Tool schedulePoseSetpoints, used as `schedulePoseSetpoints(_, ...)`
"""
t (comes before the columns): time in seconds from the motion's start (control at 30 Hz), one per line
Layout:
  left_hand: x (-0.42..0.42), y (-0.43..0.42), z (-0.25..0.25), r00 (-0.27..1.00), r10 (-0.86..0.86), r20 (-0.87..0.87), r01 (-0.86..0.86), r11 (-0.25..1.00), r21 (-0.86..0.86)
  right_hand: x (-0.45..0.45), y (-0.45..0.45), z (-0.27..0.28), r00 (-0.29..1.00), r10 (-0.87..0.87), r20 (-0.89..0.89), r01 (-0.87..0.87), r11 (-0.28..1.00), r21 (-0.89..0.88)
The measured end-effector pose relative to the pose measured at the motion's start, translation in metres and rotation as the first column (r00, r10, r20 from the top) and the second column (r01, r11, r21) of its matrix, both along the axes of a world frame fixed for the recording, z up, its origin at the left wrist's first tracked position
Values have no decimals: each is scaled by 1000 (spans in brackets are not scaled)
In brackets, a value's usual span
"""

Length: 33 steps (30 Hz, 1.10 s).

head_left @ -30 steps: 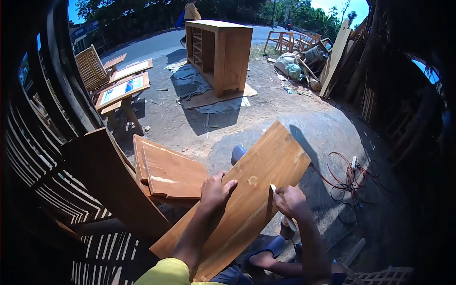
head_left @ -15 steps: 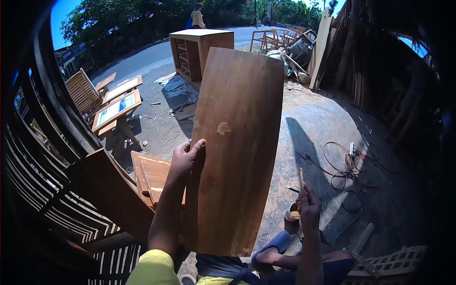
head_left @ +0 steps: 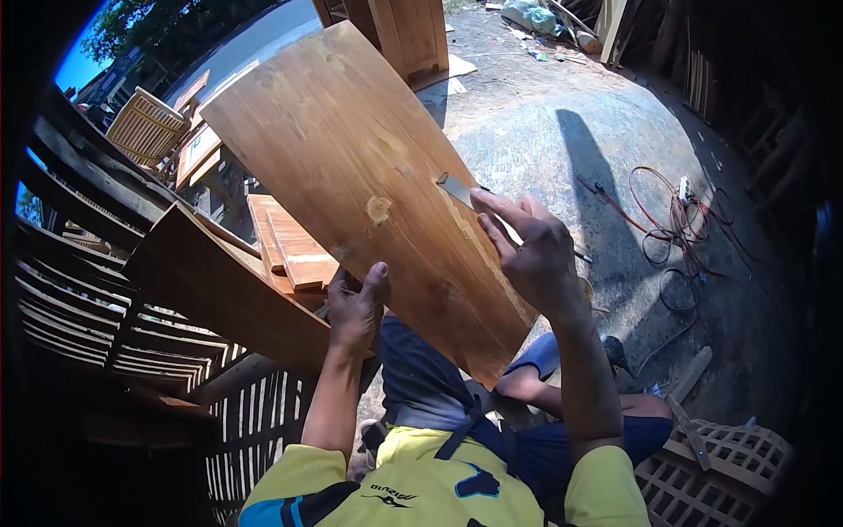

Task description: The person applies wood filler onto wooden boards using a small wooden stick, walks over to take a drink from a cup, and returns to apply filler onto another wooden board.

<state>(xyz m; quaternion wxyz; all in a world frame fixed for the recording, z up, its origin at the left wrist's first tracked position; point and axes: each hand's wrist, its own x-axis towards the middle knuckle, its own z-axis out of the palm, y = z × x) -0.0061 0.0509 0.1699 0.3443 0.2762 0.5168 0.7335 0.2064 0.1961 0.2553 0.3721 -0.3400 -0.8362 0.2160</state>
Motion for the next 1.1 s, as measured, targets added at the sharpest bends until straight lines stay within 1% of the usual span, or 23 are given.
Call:
schedulePoseSetpoints(0.03,4,-7,-3,999,22,-26,-23,999,-30,-12,4,4,1000,14,2,-14,1000,-10)
schedulePoseSetpoints(0.1,7,-19,-7,996,45,-80,-52,995,-85,-34,14,11,993,99,64,-100,995,11)
schedulePoseSetpoints(0.13,9,-23,-9,996,48,-80,-55,994,-89,-44,17,17,993,103,64,-104,995,7)
schedulePoseSetpoints(0.2,12,-29,-13,993,65,-103,-76,992,-99,-63,23,27,970,107,217,-123,991,59)
schedulePoseSetpoints(0.27,14,-33,-18,993,65,-96,-76,990,-116,-76,28,28,964,111,242,-127,991,50)
schedulePoseSetpoints(0.33,15,-37,-23,995,59,-82,-70,988,-139,-80,30,28,934,159,319,-184,982,50)
schedulePoseSetpoints(0.37,14,-38,-23,996,35,-79,-46,990,-135,-75,27,29,911,139,388,-162,986,28)
schedulePoseSetpoints(0.4,14,-39,-24,997,13,-77,-23,992,-128,-70,23,26,908,137,397,-157,987,18)
schedulePoseSetpoints(0.47,13,-40,-30,999,2,-43,-7,991,-134,-55,14,18,865,126,485,-141,990,-5)
schedulePoseSetpoints(0.53,14,-41,-34,1000,10,-19,-12,992,-126,-38,4,-1,867,116,484,-131,991,-2)
schedulePoseSetpoints(0.6,21,-39,-30,1000,19,-5,-20,993,-119,-23,-10,-23,930,90,357,-127,989,81)
schedulePoseSetpoints(0.63,23,-38,-29,999,36,4,-36,994,-105,-16,-16,-30,922,76,380,-121,988,95)
schedulePoseSetpoints(0.67,24,-38,-30,999,33,7,-32,994,-108,-8,-22,-34,921,75,382,-118,989,91)
schedulePoseSetpoints(0.73,24,-39,-33,999,42,11,-40,986,-161,4,-28,-38,893,95,440,-92,995,-28)
schedulePoseSetpoints(0.77,24,-38,-36,999,49,12,-47,986,-159,10,-25,-33,864,150,481,-128,989,-78)
schedulePoseSetpoints(0.8,24,-37,-38,999,27,19,-24,989,-143,7,-23,-26,863,157,480,-136,988,-78)
schedulePoseSetpoints(0.87,29,-36,-39,1000,-1,21,3,992,-128,-4,-13,-9,941,61,334,-63,998,-6)
schedulePoseSetpoints(0.9,33,-35,-37,1000,-6,20,9,992,-129,-12,-4,-4,963,51,265,-68,996,52)
schedulePoseSetpoints(0.93,37,-34,-35,1000,-13,19,16,992,-128,-20,2,0,964,46,261,-61,997,53)
schedulePoseSetpoints(1.0,43,-32,-33,1000,-4,9,5,992,-124,-36,15,6,967,46,252,-93,980,178)
schedulePoseSetpoints(1.03,45,-33,-35,1000,-18,21,20,991,-134,-44,21,7,949,47,311,-104,980,168)
schedulePoseSetpoints(1.07,46,-35,-37,999,-31,37,36,988,-148,-44,24,5,948,44,315,-99,982,163)
schedulePoseSetpoints(1.1,44,-37,-40,998,-37,43,43,987,-155,-44,25,2,928,70,367,-127,983,133)
